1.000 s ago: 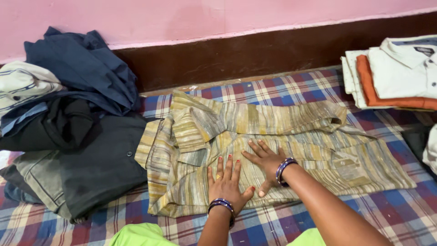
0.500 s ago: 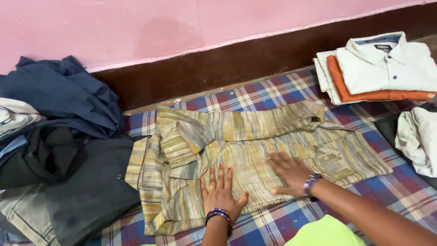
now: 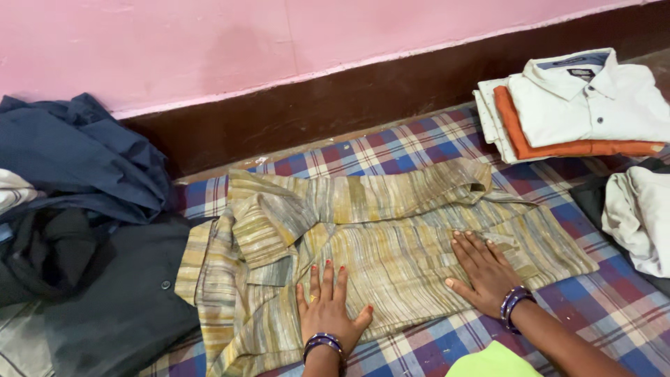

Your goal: The person folds a shirt by hand on a bed, smoothing the fabric and folding the sleeves and body of the shirt.

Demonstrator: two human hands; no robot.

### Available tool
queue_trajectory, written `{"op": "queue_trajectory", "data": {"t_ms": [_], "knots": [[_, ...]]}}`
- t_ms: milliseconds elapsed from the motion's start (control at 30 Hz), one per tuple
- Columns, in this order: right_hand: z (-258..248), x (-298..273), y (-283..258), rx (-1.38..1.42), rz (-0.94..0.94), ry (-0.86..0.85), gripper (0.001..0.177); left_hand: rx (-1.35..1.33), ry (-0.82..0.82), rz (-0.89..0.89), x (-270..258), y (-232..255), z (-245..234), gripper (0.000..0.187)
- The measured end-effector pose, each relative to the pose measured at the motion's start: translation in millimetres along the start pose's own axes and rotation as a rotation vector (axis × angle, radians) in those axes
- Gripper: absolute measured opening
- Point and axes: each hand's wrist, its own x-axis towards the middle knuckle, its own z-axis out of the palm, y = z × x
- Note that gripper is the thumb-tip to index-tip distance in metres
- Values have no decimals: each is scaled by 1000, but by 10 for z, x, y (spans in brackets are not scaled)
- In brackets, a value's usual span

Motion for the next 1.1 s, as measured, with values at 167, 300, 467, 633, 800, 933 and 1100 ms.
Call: {"op": "queue_trajectory", "data": {"t_ms": [167, 300, 467, 633, 800, 933, 1100], "knots": [[7, 3, 2, 16, 54, -112, 90, 18, -9, -6, 9, -6, 13, 93], [-55, 41, -77, -106, 16, 228, 92, 51, -28, 0, 15, -3, 48, 93], [-309, 124, -174, -108, 314, -430, 94, 35, 42, 9, -5, -7, 66, 92], [-345, 186, -147, -68, 312, -472, 94, 1, 27, 19, -1, -12, 55, 95], [-527, 366, -248, -85, 319, -547, 95, -53, 78, 46, -9, -42, 76, 94], [-1096, 847, -382, -150, 342, -901, 88, -111, 99, 73, 25, -84, 137, 96], [-1277, 1434, -1044, 28, 340, -623, 66, -124, 83, 78, 91, -78, 213, 99]]}}
